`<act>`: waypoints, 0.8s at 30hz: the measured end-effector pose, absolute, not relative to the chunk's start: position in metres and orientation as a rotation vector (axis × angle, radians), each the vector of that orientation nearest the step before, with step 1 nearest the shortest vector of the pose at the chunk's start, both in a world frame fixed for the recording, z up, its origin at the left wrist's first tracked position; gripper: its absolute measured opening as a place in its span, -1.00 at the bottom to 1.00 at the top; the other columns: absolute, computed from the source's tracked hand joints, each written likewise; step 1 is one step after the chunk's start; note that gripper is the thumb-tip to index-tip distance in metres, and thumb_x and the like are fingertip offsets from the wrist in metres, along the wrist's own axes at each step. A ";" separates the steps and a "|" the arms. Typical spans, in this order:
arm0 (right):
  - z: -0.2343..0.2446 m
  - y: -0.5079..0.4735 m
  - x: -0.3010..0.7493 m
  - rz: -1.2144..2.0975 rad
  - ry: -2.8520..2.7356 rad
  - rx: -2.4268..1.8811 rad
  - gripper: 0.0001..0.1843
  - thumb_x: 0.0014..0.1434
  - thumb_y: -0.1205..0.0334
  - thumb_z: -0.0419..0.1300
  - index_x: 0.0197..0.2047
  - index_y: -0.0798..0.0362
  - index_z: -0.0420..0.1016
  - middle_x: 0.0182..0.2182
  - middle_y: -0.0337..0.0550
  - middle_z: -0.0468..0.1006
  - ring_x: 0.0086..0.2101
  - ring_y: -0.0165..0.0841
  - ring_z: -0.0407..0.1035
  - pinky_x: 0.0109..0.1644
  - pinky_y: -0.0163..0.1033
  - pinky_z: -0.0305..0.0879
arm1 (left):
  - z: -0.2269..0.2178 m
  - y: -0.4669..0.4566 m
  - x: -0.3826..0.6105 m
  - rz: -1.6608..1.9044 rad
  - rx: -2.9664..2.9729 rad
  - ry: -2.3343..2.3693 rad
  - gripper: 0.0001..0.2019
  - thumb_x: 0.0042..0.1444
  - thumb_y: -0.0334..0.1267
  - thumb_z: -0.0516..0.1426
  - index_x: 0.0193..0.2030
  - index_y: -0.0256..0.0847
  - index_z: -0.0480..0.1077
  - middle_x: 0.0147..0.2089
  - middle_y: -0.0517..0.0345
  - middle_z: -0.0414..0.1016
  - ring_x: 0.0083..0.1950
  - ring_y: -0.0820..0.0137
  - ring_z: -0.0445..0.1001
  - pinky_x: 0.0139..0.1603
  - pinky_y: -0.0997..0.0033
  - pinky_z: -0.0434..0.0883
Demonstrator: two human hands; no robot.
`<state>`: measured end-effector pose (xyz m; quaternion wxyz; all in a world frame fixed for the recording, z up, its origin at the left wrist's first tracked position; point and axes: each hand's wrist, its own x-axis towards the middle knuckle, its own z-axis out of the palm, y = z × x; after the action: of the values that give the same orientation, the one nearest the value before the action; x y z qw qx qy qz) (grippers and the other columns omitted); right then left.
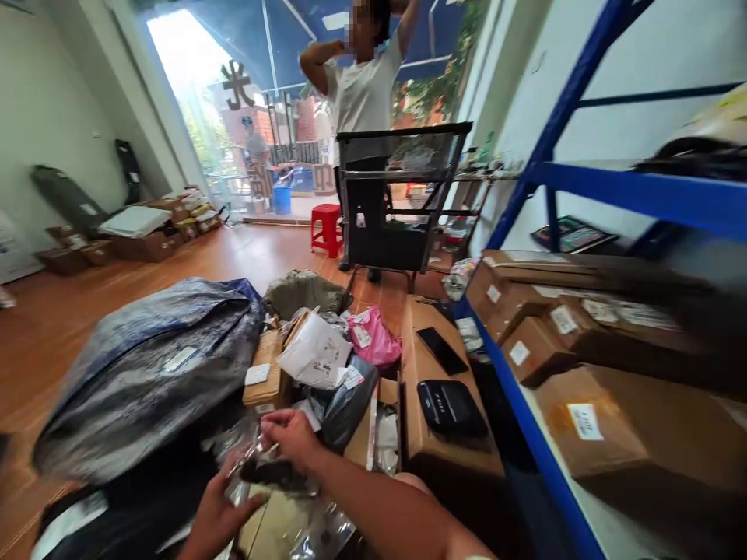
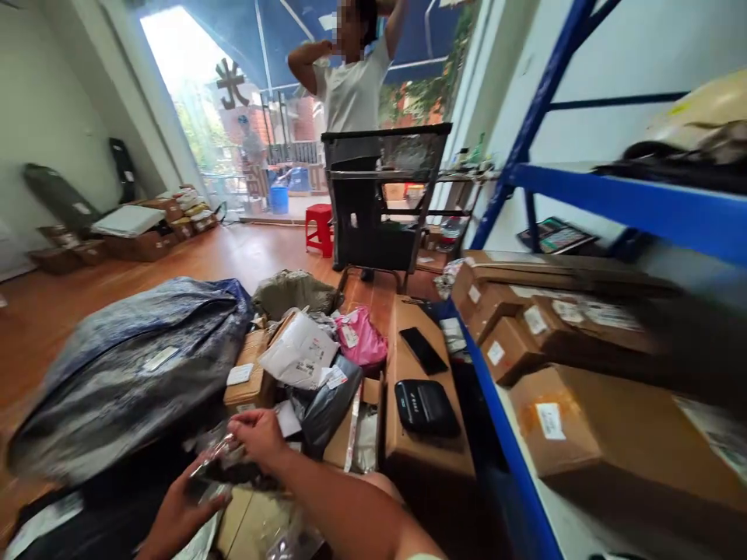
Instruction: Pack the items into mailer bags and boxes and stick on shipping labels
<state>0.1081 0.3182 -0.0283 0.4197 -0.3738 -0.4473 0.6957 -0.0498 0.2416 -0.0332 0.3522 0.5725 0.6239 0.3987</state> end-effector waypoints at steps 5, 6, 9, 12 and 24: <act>-0.008 0.326 0.154 1.670 -1.277 -0.846 -0.13 -0.18 -0.14 0.42 0.16 0.02 0.33 -0.32 -0.19 0.54 -0.25 -0.26 0.44 -0.07 -0.11 0.35 | -0.008 0.234 -0.025 1.297 1.205 1.622 -0.57 -0.20 0.12 0.32 -0.39 -0.25 0.57 -0.40 0.05 0.59 -0.35 0.25 0.53 -0.28 0.34 0.48; -0.007 0.327 0.163 1.588 -1.339 -0.826 -0.05 -0.22 -0.08 0.47 0.22 -0.02 0.27 -0.20 -0.16 0.53 -0.12 -0.23 0.40 0.07 -0.08 0.27 | 0.000 0.234 -0.023 1.374 1.119 1.622 -0.56 -0.20 0.14 0.32 -0.40 -0.26 0.55 -0.44 0.07 0.57 -0.39 0.30 0.51 -0.33 0.38 0.46; -0.008 0.321 0.177 1.513 -1.550 -0.691 0.27 -0.37 0.02 0.54 0.36 -0.07 0.01 0.15 -0.02 0.33 0.17 -0.12 0.19 0.29 0.01 -0.01 | 0.032 0.234 -0.019 1.543 0.893 1.602 -0.51 -0.21 0.18 0.30 -0.40 -0.28 0.49 -0.55 0.16 0.50 -0.51 0.39 0.44 -0.47 0.46 0.40; -0.015 0.299 0.167 1.679 -1.629 -0.550 0.44 -0.49 0.09 0.58 0.38 -0.09 -0.14 0.21 0.08 0.27 0.22 -0.08 0.15 0.31 0.10 -0.07 | 0.066 0.232 -0.009 1.697 0.843 1.578 -0.52 -0.19 0.18 0.29 -0.43 -0.26 0.42 -0.60 0.25 0.42 -0.58 0.48 0.36 -0.55 0.54 0.33; -0.002 0.248 0.134 1.862 -1.283 -0.451 -0.46 -0.04 -0.02 0.39 -0.06 0.01 0.34 -0.34 -0.21 0.56 -0.34 -0.32 0.47 -0.19 -0.18 0.37 | 0.145 0.237 -0.004 2.072 0.957 1.922 -0.44 0.08 0.19 0.10 -0.09 -0.31 0.52 -0.33 0.06 0.57 -0.32 0.37 0.48 -0.34 0.47 0.39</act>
<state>0.1340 0.2482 -0.0015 0.4058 -0.1787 -0.5084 0.7382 -0.0040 0.2369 0.1453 0.0786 0.3198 0.6421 0.6923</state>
